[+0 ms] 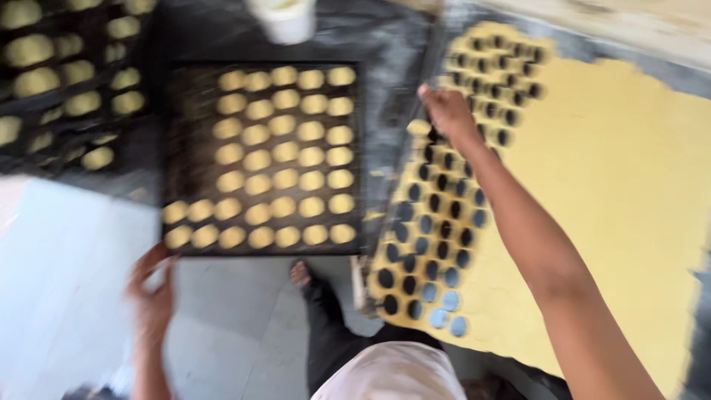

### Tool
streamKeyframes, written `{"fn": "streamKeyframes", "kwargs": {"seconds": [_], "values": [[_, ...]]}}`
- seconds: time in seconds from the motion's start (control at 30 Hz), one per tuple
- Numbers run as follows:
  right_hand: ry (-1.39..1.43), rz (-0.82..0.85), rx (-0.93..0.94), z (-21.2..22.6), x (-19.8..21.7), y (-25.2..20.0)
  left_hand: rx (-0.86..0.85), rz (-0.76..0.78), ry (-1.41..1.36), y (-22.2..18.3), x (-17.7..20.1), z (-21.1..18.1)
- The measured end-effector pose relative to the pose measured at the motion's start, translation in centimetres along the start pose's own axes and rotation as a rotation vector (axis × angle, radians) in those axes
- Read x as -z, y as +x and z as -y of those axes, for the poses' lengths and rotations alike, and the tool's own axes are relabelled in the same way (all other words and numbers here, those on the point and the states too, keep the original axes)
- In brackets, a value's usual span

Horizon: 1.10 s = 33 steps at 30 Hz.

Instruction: The person uses a circular cutter to stamp out dough rounds and transfers them onto large baking trays.

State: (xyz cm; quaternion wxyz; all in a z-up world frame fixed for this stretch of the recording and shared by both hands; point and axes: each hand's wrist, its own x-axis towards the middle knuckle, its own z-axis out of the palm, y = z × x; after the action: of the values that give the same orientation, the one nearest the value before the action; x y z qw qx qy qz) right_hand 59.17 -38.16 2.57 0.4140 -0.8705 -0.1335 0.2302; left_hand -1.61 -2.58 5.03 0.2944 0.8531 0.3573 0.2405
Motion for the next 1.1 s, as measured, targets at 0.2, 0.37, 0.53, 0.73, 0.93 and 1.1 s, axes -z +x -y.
{"fn": "streamKeyframes", "kwargs": {"seconds": [0.2, 0.37, 0.53, 0.73, 0.93, 1.1], "values": [[0.195, 0.328, 0.593, 18.7, -28.4, -10.8, 0.039, 0.078, -0.182, 8.8, -2.9, -3.0], [0.163, 0.234, 0.718, 21.7, -37.5, -10.7, 0.014, 0.19, -0.165, 13.3, -6.6, -0.3], [0.314, -0.096, 0.565, 16.6, -25.9, -11.4, -0.258, 0.2, 0.074, 15.1, -9.9, 1.3], [0.148, -0.255, 0.103, 2.5, -6.3, -21.6, -0.15, 0.402, -0.201, 15.7, -9.4, -0.3], [0.428, -0.475, -0.182, -7.1, 2.7, -31.1, 0.366, 0.501, -0.925, 12.0, -11.3, -12.9], [0.558, -0.459, -0.187, -8.8, 4.7, -31.8, 0.458, 0.862, -1.027, 5.7, -18.4, -25.5]]}}
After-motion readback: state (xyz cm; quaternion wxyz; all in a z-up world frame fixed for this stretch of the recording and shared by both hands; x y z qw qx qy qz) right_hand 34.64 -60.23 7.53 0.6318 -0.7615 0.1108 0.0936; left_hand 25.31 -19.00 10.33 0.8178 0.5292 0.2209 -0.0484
